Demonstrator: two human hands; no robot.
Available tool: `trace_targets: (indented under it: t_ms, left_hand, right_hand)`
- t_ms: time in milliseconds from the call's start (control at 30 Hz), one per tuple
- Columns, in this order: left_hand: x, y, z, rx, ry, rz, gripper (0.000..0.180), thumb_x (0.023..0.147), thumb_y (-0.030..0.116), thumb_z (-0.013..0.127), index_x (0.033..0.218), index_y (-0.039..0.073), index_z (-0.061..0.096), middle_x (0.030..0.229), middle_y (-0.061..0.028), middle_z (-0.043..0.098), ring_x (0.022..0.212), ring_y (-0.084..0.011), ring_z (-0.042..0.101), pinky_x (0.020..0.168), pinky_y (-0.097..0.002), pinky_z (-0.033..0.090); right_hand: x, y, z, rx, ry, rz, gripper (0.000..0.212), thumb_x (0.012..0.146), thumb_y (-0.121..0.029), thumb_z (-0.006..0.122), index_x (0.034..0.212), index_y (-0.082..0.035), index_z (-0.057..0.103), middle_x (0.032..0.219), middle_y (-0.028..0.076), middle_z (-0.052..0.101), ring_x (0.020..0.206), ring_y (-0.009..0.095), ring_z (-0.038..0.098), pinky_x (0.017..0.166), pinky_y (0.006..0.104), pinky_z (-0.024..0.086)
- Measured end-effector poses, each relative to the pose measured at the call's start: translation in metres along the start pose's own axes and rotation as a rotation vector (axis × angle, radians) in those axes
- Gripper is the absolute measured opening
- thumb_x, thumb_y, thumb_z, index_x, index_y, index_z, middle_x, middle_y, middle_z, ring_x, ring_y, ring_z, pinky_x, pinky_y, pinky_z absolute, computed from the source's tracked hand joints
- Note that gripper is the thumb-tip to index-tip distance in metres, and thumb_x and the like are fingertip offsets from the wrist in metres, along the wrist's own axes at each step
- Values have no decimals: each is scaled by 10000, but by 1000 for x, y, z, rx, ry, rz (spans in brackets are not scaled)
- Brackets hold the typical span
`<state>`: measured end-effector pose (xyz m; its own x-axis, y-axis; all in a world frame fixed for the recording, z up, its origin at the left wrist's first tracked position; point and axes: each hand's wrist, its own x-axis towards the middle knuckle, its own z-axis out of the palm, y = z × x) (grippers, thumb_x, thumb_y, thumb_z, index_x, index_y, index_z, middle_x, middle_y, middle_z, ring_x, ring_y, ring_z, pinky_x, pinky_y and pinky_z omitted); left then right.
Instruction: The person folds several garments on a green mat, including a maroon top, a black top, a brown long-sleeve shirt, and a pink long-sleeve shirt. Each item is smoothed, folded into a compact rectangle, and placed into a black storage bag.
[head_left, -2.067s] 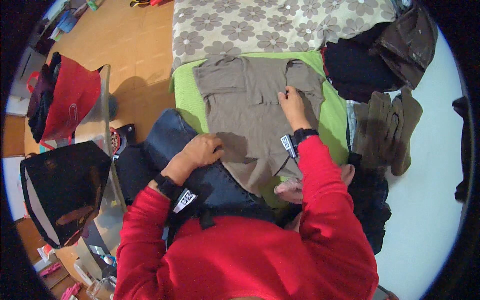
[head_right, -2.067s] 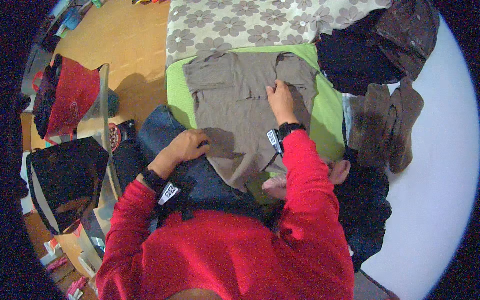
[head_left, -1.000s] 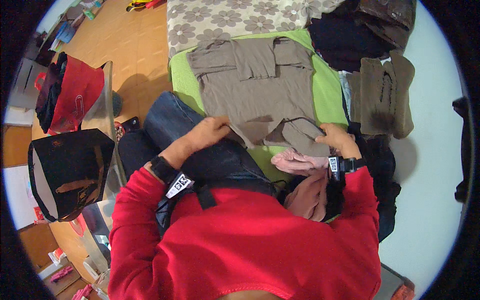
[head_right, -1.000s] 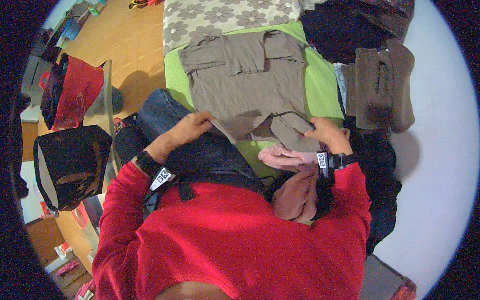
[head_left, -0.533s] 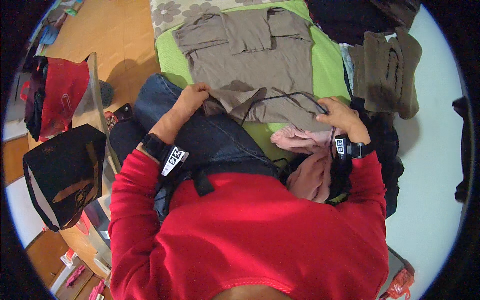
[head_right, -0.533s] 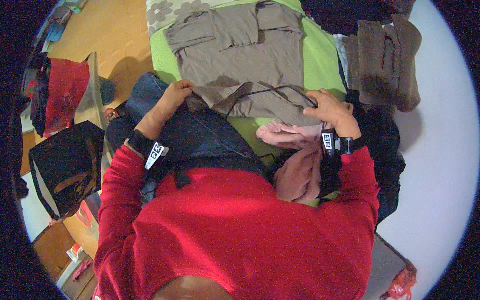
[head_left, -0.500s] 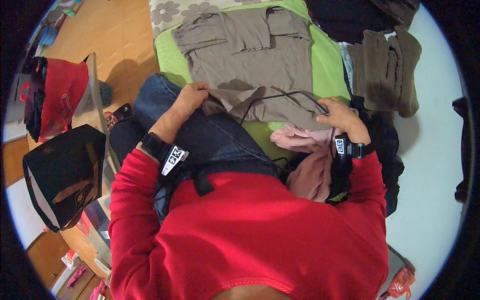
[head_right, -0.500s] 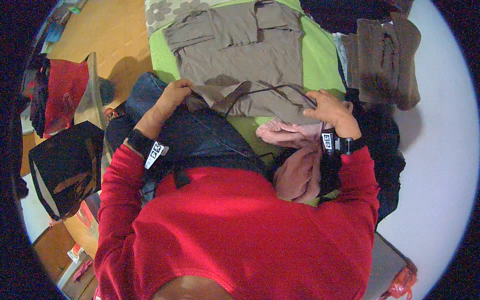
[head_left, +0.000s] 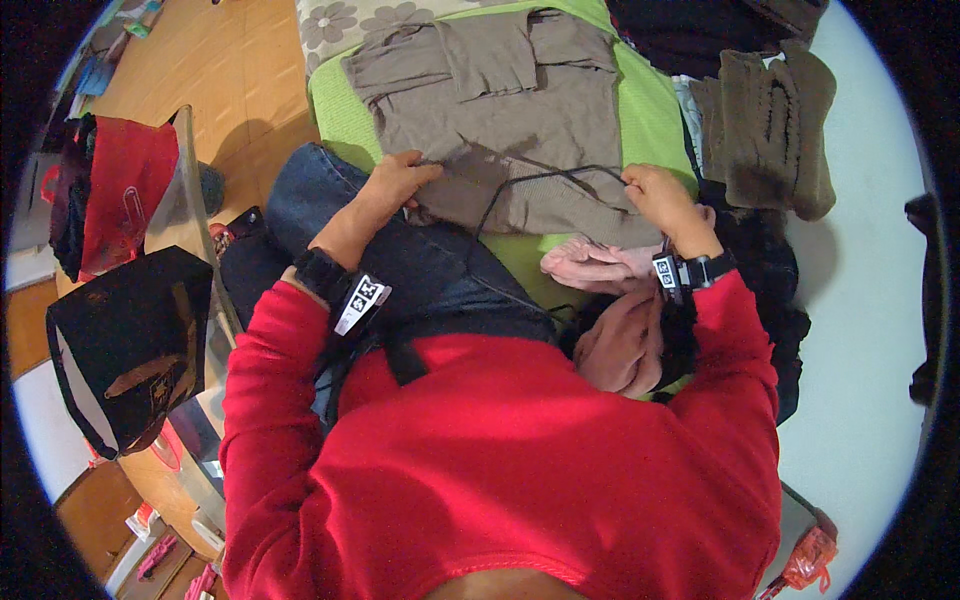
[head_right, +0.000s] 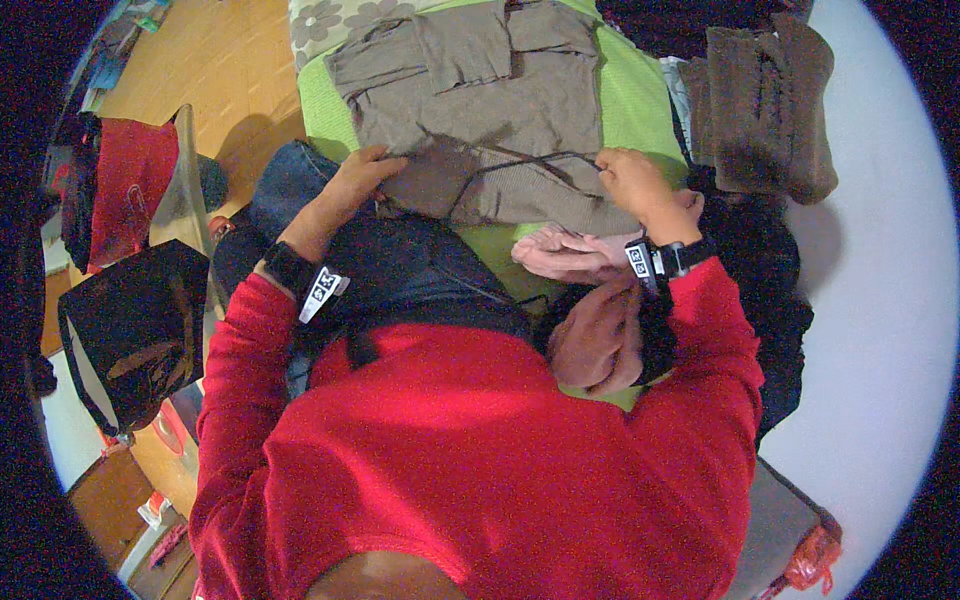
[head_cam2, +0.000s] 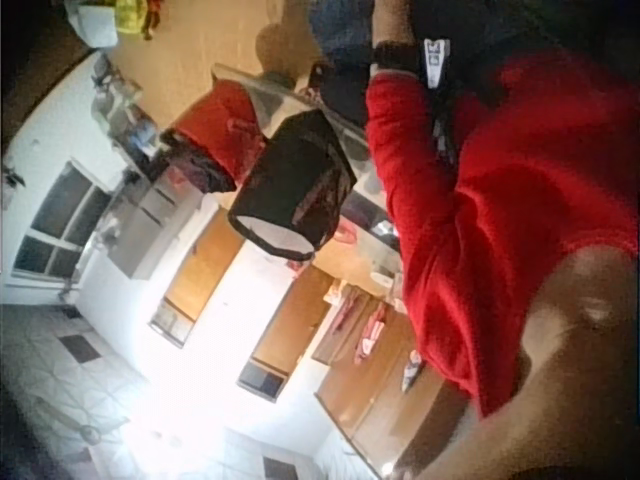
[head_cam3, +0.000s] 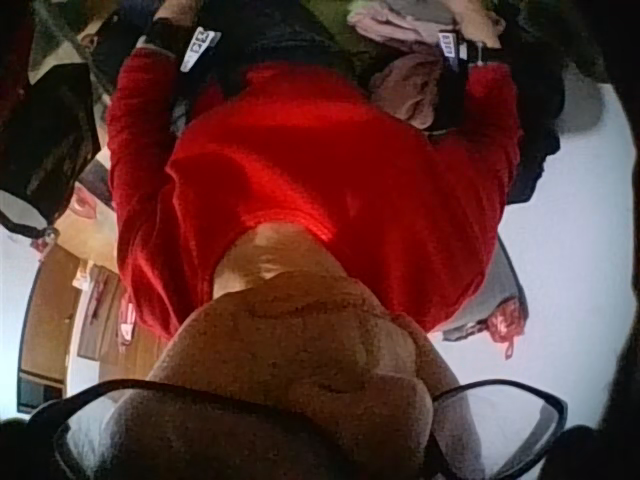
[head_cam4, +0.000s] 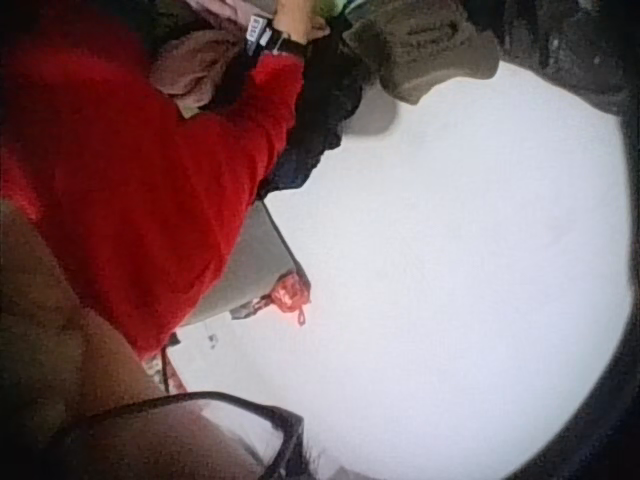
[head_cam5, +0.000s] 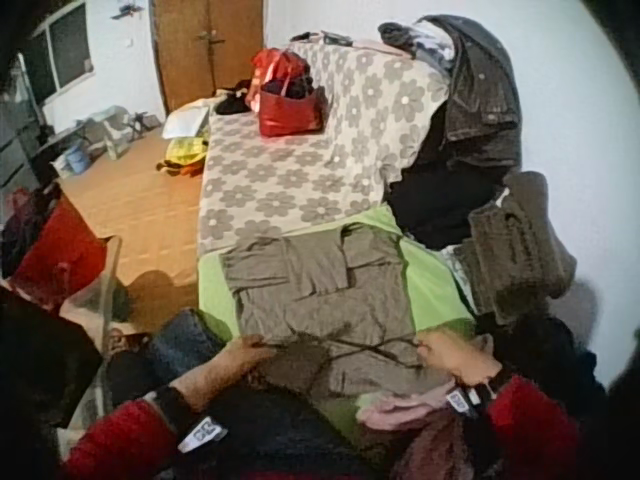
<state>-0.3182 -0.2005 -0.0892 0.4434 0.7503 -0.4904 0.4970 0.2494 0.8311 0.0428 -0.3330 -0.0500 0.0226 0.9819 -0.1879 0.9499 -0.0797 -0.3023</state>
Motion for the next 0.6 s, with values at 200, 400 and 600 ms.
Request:
trace_targets:
  t_ms: [200,400,600]
  left_hand:
    - [26,-6,1,-112,122,-135,338,855,352,557,970,35,572,826,-43,568,704,-149,524,531,-281,437]
    - [40,-23,-1,-260,211,-63,372,826,342,585,945,-11,585,742,-64,518,592,-165,513,452,-282,450]
    - [40,-26,-4,-238,106,-74,332,831,298,579,919,-22,574,702,-68,494,567,-179,519,432,-284,444]
  right_hand:
    - [-65,-21,-52,207,-350,144,128,741,-60,541,852,-14,585,799,171,623,753,316,616,672,382,478]
    - [-107,2,-16,-15,-688,-46,263,694,-14,512,926,-29,635,858,212,621,735,321,625,660,391,479]
    - [-82,20,6,-8,21,211,167,797,-168,564,843,-10,533,765,186,610,739,350,596,660,411,452]
